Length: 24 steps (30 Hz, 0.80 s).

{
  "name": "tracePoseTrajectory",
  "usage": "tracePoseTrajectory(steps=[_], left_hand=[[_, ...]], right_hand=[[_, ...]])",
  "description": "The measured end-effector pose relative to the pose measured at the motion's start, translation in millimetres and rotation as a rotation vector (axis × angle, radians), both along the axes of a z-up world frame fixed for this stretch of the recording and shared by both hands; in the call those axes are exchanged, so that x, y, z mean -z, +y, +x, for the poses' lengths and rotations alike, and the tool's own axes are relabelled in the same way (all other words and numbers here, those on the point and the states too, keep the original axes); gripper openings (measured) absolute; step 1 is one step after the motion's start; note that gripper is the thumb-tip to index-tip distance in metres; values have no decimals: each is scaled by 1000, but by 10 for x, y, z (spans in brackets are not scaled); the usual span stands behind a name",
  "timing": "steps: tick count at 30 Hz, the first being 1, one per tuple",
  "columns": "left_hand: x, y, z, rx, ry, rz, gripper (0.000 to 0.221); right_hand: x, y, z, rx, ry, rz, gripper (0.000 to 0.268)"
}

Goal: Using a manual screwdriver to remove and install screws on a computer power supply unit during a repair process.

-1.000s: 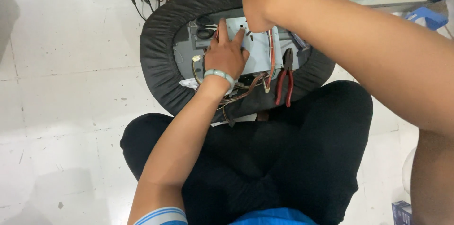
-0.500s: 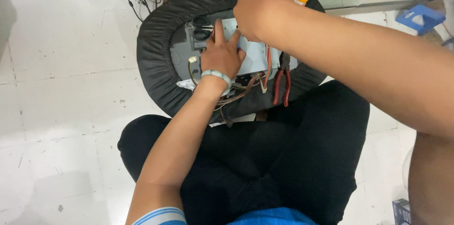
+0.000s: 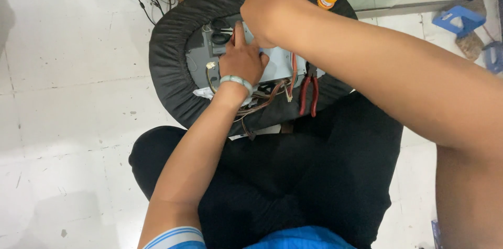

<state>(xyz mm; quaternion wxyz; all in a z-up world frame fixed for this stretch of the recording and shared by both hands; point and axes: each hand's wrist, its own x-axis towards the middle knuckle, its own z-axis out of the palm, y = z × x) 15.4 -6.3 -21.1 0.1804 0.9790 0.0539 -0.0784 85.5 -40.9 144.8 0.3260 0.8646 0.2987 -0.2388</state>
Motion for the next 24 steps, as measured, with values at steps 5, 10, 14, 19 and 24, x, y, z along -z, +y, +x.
tracePoseTrajectory(steps=[5, 10, 14, 19, 24], left_hand=[[83, 0, -47, 3, -63, -2, 32], [82, -6, -24, 2, -120, 13, 54], [38, -35, -41, 10, -71, 16, 61], [112, -25, -12, 27, -98, 60, 63], [19, 45, 20, -37, -507, -212, 40]], right_hand=[[22, 95, -4, 35, 11, 38, 28], [-75, 49, 57, 74, 5, 59, 34], [18, -20, 155, 102, 33, 25, 13], [-120, 24, 111, 164, 21, 6, 24], [14, -130, 215, 55, 106, -105, 19]])
